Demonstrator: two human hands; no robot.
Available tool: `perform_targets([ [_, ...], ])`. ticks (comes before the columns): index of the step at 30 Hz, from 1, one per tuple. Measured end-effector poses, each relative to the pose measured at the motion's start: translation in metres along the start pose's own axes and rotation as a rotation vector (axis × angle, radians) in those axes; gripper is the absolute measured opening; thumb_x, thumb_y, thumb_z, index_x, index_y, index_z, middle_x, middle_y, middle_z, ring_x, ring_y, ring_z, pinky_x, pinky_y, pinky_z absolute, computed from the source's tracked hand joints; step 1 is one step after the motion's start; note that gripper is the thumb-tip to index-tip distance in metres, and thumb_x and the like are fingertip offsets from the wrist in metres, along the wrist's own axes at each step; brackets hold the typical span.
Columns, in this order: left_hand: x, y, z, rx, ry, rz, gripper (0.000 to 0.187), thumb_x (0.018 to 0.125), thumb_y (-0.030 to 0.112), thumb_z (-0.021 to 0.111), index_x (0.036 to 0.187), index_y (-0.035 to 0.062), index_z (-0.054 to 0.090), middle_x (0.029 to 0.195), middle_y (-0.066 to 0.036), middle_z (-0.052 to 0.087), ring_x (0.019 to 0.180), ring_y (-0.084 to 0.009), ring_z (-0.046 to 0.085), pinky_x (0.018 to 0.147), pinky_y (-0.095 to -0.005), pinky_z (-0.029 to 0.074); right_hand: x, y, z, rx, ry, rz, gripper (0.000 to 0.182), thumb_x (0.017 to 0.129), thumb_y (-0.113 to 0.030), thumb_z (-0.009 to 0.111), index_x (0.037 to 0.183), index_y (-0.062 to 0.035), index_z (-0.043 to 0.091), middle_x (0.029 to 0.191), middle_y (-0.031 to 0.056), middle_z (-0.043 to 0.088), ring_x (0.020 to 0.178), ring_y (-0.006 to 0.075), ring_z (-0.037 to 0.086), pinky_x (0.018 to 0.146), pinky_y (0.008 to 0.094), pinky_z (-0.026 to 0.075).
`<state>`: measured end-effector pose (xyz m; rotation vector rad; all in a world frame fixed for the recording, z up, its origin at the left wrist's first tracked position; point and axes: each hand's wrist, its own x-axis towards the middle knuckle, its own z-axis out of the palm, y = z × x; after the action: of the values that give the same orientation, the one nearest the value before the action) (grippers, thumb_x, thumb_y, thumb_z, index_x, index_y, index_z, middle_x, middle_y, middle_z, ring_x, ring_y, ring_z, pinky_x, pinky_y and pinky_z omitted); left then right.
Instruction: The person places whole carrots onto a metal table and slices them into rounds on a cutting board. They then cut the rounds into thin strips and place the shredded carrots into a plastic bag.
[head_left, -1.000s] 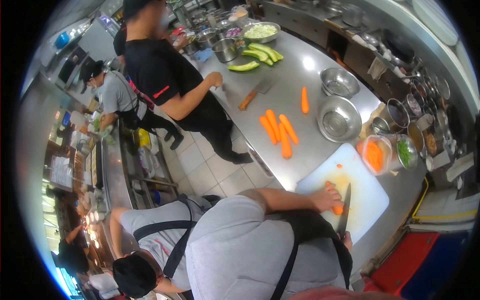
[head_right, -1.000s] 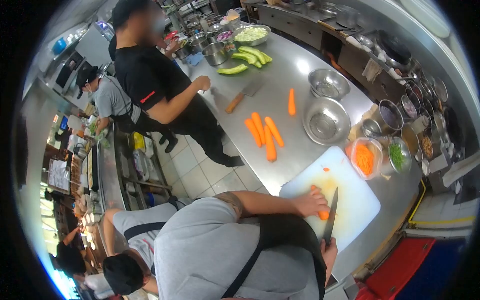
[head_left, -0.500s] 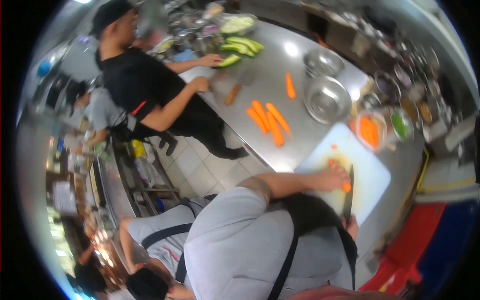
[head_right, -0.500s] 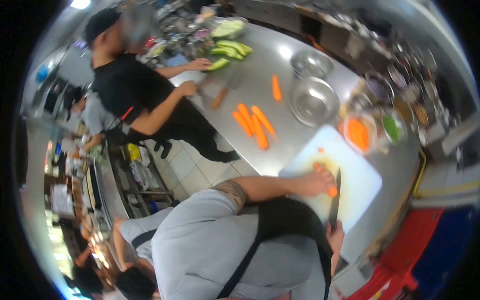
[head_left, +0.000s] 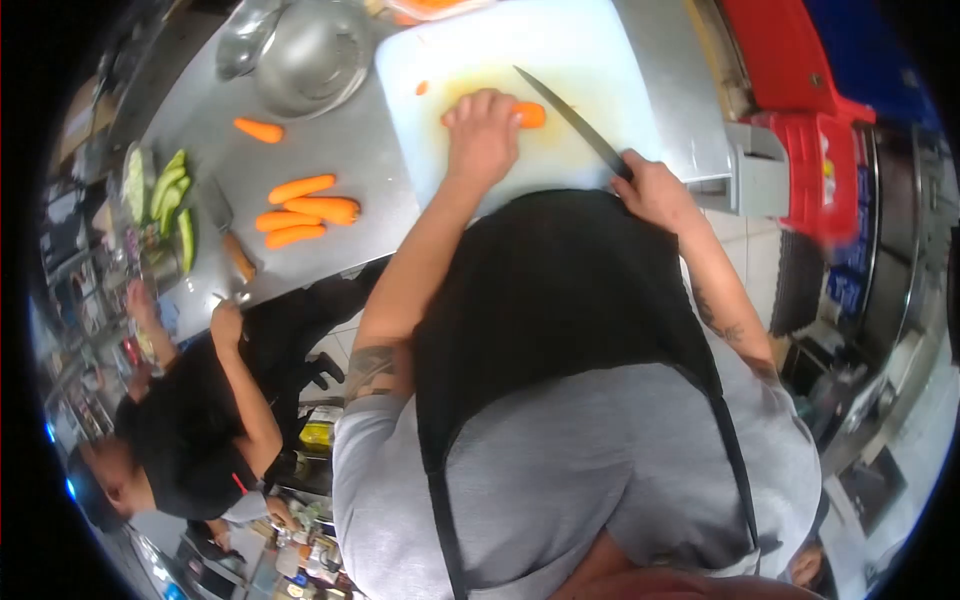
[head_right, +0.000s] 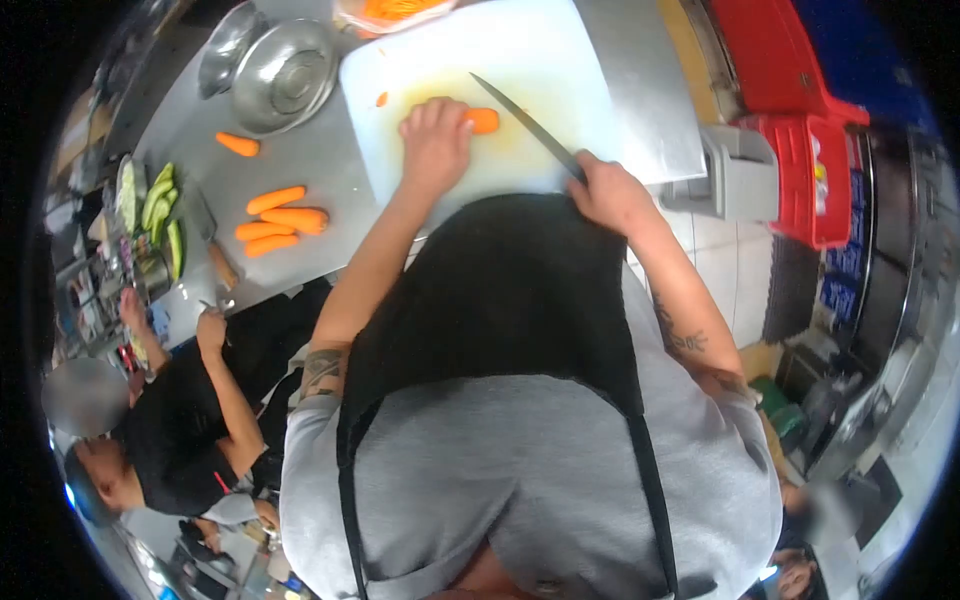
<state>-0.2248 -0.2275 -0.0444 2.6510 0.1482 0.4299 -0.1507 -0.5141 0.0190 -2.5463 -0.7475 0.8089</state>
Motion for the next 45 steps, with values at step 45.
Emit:
perform_targets([
  [45, -0.023, 0.002, 0.019, -0.071, 0.07, 0.067, 0.03, 0.094, 0.025, 0.072, 0.121, 0.0157, 0.064, 0.127, -0.008, 0.061, 0.115, -0.0332, 0.054, 0.095, -0.0515, 0.037, 0.005, 0.029, -0.017, 0.014, 0.292, -0.047, 0.026, 0.1, -0.011, 0.059, 0.12, -0.0033, 0.046, 0.099, 0.0298, 0.066, 0.089, 0.0518, 0.066, 0.077, 0.0575, 0.053],
])
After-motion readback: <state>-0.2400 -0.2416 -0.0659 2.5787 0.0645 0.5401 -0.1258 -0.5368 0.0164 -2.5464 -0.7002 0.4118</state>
